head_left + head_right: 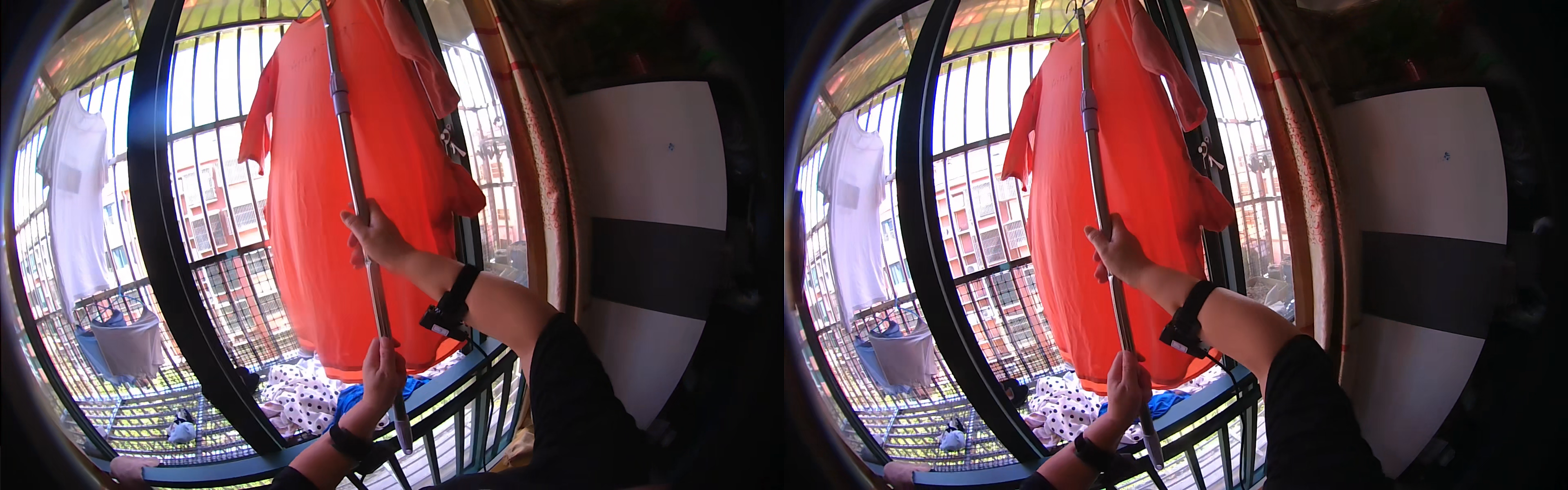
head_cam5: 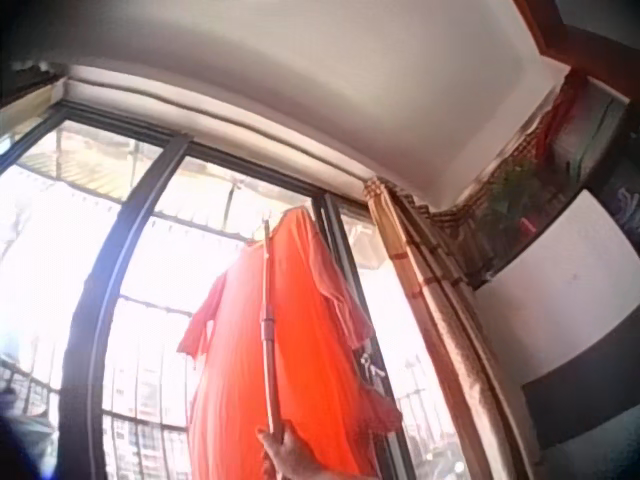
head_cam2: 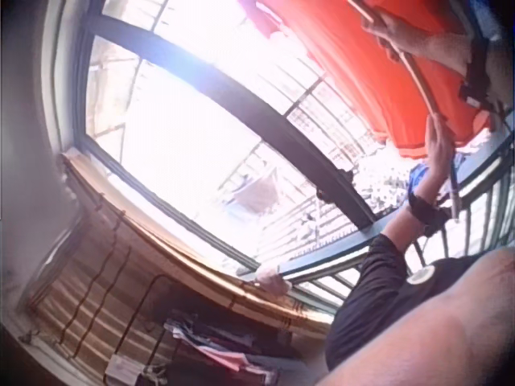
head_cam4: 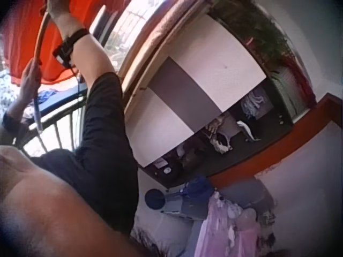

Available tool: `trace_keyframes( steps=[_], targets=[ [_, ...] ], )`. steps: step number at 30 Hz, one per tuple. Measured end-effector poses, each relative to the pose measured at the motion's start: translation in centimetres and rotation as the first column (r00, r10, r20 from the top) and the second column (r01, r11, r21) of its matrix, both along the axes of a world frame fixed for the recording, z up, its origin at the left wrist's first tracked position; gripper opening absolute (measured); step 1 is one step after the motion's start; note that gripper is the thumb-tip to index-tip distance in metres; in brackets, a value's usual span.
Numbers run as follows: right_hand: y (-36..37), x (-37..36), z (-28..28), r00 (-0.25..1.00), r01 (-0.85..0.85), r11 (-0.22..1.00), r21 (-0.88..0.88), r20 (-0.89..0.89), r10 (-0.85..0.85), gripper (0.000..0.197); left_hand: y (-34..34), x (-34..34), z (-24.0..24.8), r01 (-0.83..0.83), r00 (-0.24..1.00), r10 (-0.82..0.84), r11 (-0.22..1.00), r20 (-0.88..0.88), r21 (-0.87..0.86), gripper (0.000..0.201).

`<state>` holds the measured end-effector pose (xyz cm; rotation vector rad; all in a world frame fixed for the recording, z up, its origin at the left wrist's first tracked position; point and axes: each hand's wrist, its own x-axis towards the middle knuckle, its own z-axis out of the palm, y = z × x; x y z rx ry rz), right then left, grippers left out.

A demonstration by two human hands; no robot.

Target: The person places a red shirt, a blue shirt, and a white shirt on hangers and uses a reaching pole to hang them on a high rail, then begins preparing a polka-dot garment on another hanger.

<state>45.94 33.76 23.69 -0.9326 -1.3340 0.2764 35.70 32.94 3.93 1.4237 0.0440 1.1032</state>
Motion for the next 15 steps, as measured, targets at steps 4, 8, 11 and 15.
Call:
trace_keyframes(
  steps=[4,8,11,15],
  targets=[
    [2.3,0.7,-0.1,0.997,-0.034,0.998,0.055,0.077,0.029,0.03,2.1,1.8,1.0,0.004,1.0,-0.002,0.998,0.031,-0.064,0.033],
    [3.9,2.3,1.1,0.994,0.017,0.998,0.067,0.108,-0.024,0.03,3.0,3.7,2.3,0.034,0.999,-0.032,0.995,0.025,-0.091,0.036],
    [5.1,2.4,2.1,0.987,0.05,0.995,0.092,0.15,-0.064,0.032,3.7,3.8,3.3,-0.007,1.0,0.007,0.998,0.0,-0.063,0.038],
    [7.8,2.2,3.1,0.965,0.127,0.977,0.171,0.204,-0.162,0.033,4.0,3.2,4.4,-0.048,0.999,0.047,0.993,-0.018,-0.11,0.041]
  ],
)
